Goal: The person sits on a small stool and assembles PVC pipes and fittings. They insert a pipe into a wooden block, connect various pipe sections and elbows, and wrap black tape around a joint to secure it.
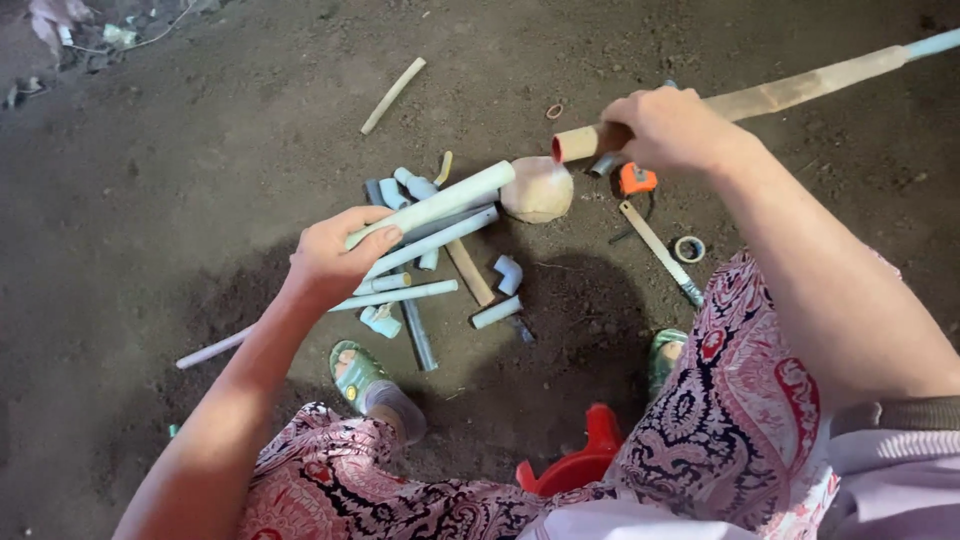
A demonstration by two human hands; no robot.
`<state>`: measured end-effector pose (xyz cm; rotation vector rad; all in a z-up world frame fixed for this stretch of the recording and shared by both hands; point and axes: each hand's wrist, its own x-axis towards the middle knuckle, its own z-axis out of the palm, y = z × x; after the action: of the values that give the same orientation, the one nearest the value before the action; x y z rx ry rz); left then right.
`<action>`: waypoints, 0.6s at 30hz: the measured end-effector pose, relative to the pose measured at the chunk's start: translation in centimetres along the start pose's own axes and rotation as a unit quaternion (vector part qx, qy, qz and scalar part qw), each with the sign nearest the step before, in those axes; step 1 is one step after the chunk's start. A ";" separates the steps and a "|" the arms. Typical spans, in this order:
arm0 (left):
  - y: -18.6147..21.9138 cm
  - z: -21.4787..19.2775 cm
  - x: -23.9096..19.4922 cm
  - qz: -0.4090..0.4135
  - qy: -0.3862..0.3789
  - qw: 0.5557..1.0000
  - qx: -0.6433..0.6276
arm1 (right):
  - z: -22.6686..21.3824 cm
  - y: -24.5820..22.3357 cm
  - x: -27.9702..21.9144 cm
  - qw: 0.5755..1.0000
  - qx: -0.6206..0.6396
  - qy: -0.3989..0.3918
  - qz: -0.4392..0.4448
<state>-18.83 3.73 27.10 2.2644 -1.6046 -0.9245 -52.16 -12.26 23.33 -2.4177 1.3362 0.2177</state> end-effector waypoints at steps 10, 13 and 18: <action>0.4 2.5 2.5 0.068 -0.032 0.990 -0.123 | 3.5 1.1 0.2 0.999 -0.029 0.039 -0.022; 0.8 2.8 2.9 0.042 -0.048 0.986 -0.155 | 2.9 0.4 -0.4 0.999 -0.016 0.038 -0.023; 0.4 3.3 3.8 0.050 -0.090 0.987 -0.121 | 2.7 0.2 -0.5 0.999 0.009 0.024 -0.030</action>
<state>-20.36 0.74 23.31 1.9668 -1.5630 -1.2533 -52.52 -10.94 20.97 -2.4573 1.2777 0.1326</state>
